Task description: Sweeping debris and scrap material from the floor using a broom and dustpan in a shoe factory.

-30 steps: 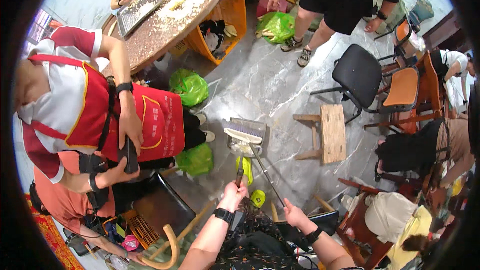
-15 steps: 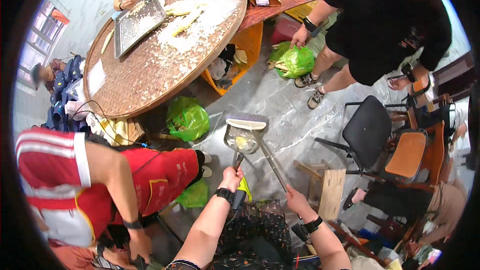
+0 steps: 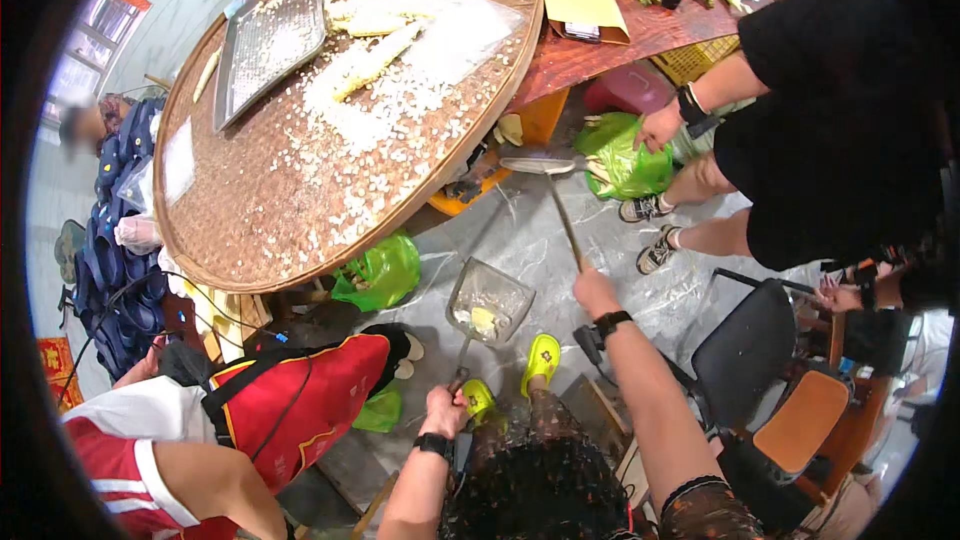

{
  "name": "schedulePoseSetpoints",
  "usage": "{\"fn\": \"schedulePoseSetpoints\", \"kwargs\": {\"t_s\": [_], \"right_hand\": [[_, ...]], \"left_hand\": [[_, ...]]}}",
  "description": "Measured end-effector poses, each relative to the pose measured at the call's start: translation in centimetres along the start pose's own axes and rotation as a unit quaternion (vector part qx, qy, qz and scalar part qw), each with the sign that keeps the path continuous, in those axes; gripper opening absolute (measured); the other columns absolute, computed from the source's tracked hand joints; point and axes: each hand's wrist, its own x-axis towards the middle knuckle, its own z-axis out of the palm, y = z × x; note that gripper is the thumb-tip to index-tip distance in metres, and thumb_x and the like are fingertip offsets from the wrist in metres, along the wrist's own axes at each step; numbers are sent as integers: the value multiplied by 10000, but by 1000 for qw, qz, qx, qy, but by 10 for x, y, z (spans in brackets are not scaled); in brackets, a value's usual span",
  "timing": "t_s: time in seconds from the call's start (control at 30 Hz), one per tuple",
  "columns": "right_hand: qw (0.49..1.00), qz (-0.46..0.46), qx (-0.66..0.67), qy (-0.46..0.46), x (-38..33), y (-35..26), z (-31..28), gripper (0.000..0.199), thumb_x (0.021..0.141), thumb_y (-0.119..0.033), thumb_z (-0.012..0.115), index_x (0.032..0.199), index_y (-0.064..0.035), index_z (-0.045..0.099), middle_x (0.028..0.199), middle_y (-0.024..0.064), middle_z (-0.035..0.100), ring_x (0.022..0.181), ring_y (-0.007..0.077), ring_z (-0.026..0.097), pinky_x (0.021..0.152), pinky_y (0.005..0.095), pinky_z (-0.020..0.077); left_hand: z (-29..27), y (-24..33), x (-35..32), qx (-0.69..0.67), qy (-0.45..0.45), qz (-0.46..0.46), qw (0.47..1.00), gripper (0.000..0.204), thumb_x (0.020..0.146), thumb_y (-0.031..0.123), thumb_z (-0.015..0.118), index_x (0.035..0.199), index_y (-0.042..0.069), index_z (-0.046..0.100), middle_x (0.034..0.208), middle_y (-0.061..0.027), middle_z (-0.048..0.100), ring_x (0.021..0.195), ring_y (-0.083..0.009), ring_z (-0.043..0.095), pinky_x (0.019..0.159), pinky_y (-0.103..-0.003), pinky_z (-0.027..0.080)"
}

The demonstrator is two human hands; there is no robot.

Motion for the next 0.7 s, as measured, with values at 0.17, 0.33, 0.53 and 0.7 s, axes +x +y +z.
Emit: {"fn": "schedulePoseSetpoints", "kwargs": {"t_s": [0.17, 0.33, 0.53, 0.7], "right_hand": [[997, 13, -12, -77, -64, -10, 68, 622, 753, -103, 393, 1291, -3, 96, 740, 242, 560, 706, 388, 545, 618, 453, 424], [990, -26, -32, -138, -157, 9, 25, 496, 776, -158, 417, 1246, -98, 272, 755, 258, 552, 719, 410, 528, 650, 477, 407], [987, -30, -92, -129, -181, -16, -30, 401, 785, -179, 439, 1174, -93, 391, 740, 220, 561, 702, 387, 537, 613, 472, 416], [974, -131, -181, -49, -67, -14, 6, 449, 777, -77, 391, 1220, -80, 319, 684, 214, 558, 639, 370, 551, 564, 463, 435]], "left_hand": [[0, 6, -9, 7, 48, 8, 999, 153, 796, 67, 253, 848, -7, 376, 622, -89, 377, 440, -128, 310, 356, -216, 297], [-18, 4, -3, -49, 45, 12, 998, 103, 777, 45, 307, 716, 10, 382, 604, -82, 387, 442, -136, 332, 333, -208, 282], [-38, -18, -9, -29, 19, -3, 999, 125, 818, 63, 275, 807, -1, 383, 645, -70, 383, 486, -130, 337, 384, -229, 296], [-39, -45, -8, -120, 17, -57, 991, 109, 822, 92, 348, 761, 9, 381, 630, -72, 389, 485, -145, 357, 370, -215, 291]]}}
